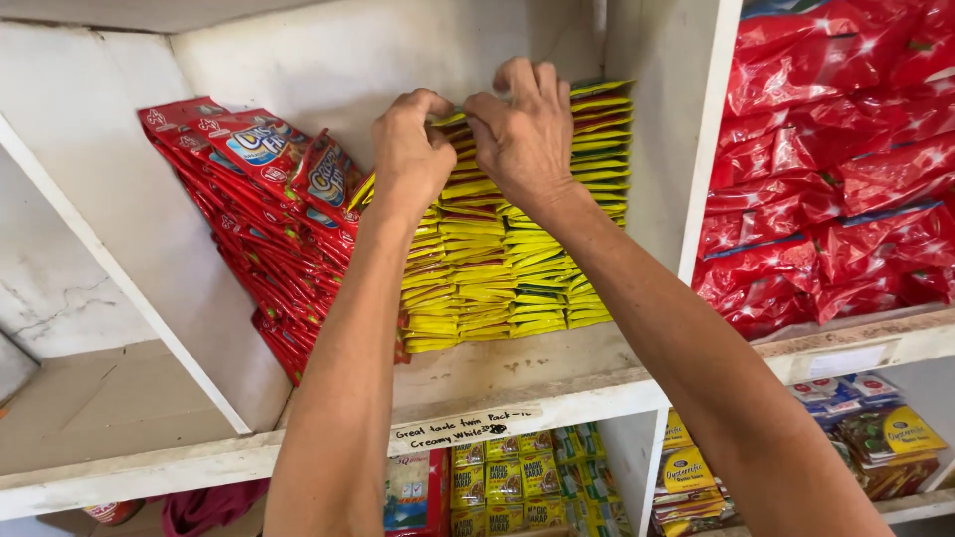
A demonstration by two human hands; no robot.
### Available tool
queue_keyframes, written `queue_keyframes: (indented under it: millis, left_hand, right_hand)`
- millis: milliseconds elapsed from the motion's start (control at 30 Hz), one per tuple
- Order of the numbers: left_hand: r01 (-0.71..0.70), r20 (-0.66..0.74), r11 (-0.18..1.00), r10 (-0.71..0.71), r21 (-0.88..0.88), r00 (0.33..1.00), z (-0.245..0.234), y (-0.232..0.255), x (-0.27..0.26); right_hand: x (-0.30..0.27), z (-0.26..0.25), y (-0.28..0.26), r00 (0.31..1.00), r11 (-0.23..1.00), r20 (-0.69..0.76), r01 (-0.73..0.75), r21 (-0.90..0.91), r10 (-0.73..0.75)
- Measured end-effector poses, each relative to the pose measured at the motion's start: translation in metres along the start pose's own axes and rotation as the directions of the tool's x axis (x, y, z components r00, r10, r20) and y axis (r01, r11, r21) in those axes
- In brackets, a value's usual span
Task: Sorting and stocking small seasoning packets from a box onto retail shelves in a grocery store.
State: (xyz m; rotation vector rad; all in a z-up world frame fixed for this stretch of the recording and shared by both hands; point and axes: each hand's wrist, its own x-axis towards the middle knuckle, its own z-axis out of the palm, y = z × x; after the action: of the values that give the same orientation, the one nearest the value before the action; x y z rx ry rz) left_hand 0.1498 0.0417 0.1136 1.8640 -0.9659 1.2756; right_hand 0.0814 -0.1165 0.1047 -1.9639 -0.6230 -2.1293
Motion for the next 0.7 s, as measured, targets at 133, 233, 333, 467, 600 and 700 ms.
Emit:
queue_keyframes:
  millis: [133, 233, 333, 467, 600, 700]
  left_hand:
    - [0.037, 0.047, 0.999, -0.039, 0.027, 0.998, -0.001, -0.005, -0.003]
    - [-0.096, -0.021, 0.984, 0.100, 0.149, 0.995, -0.012, 0.005, -0.007]
    - [-0.032, 0.024, 0.989, 0.028, 0.144, 0.999, -0.025, 0.007, -0.009]
    - [0.108, -0.178, 0.990, -0.092, 0.086, 0.980, -0.042, -0.001, -0.021]
    - [0.049, -0.208, 0.998, -0.041, 0.031, 0.977, -0.053, -0.006, -0.045]
    - [0.020, -0.165, 0.999, -0.024, -0.027, 0.986, -0.057, 0.004, -0.066]
  right_hand:
    - [-0.008, 0.019, 0.013, 0.997, 0.998, 0.034, 0.063, 0.032, -0.064]
    - [-0.014, 0.035, 0.022, 0.991, 1.000, 0.134, 0.026, 0.009, -0.027]
    - [-0.009, 0.033, 0.016, 0.979, 0.997, 0.190, -0.073, 0.011, 0.070]
    - [-0.009, 0.023, 0.010, 0.986, 1.000, 0.165, -0.023, -0.011, 0.024]
    - [-0.020, 0.013, 0.007, 0.989, 0.999, 0.144, -0.004, -0.051, 0.012]
    - [-0.029, -0.001, -0.003, 0.984, 0.998, 0.175, -0.036, -0.042, 0.043]
